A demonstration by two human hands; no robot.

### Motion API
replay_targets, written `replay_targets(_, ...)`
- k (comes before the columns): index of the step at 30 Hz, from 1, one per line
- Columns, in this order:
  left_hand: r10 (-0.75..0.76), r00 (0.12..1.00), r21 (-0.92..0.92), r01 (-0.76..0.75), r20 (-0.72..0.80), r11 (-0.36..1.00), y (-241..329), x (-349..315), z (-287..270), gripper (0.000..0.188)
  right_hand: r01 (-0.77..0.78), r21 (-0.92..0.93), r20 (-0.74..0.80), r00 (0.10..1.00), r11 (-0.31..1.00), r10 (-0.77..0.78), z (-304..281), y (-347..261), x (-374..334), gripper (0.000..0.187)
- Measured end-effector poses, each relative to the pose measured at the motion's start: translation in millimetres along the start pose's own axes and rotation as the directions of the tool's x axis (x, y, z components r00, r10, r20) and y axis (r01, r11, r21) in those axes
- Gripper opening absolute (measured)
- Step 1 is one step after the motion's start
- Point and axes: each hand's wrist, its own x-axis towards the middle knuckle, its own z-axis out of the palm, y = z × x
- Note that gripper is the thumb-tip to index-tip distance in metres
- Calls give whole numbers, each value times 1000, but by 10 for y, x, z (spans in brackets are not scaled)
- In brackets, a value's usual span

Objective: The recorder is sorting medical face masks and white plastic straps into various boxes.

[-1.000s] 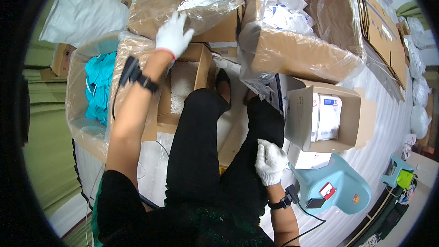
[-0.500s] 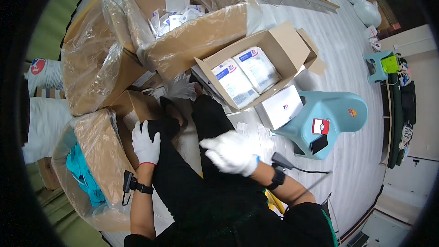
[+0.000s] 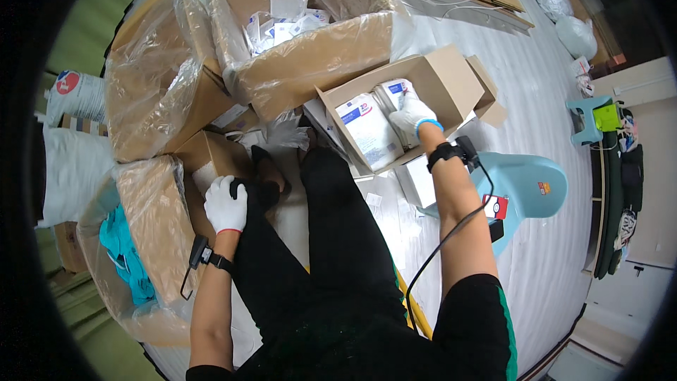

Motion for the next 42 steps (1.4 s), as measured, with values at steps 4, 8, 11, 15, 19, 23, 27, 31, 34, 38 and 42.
replay_targets(4, -36, 999, 0, 36, -9, 999, 13, 35, -1, 33, 128, 95, 34, 991, 987, -132, -85, 212, 66, 53)
replay_targets(8, -48, 999, 8, 48, 7, 999, 10, 60, -1, 30, 135, 221, 39, 988, 966, -147, -99, 283, 38, 42)
replay_targets(11, -54, 998, -30, 55, 41, 998, 122, 108, -19, 31, 116, -100, -217, 967, 988, -135, -55, 463, 71, 32)
replay_targets(15, -83, 996, -54, 84, 24, 995, 70, 82, -59, 32, 215, -58, -492, 843, 975, -215, -381, 63, -445, 27)
replay_targets(19, 50, 983, 4, -50, -176, 999, -63, 6, 29, 40, 501, 708, -484, 857, 497, -174, -784, 62, -1201, 23)
replay_targets(23, 175, 982, -653, -178, -71, 736, 719, -119, -428, 58, 279, 945, -222, 930, 171, -293, -735, -214, -2013, 33)
replay_targets(27, 311, 932, -860, 308, 186, -406, 1480, -349, -617, 53, 235, 828, -23, 921, 508, -389, -318, -624, -2494, 44)
replay_targets(31, 91, 976, -955, 215, 200, -207, 1454, -338, -881, 19, 308, 802, 163, 711, 512, -684, 16, -645, -2435, 54)
replay_targets(34, 252, 929, -908, 334, 272, -254, 1043, -324, -1037, 28, 504, 674, 160, 614, 540, -773, -378, -688, -2525, 77)
replay_targets(38, 550, 739, -774, 586, 390, -239, 707, -391, -1074, 35, 789, 476, -345, 573, 388, -743, -419, -857, -2573, 90)
replay_targets(42, 729, 521, -473, 827, 444, -304, 948, -582, -1078, 40, 904, 403, -255, 258, 140, -932, -601, -1186, -2746, 71)
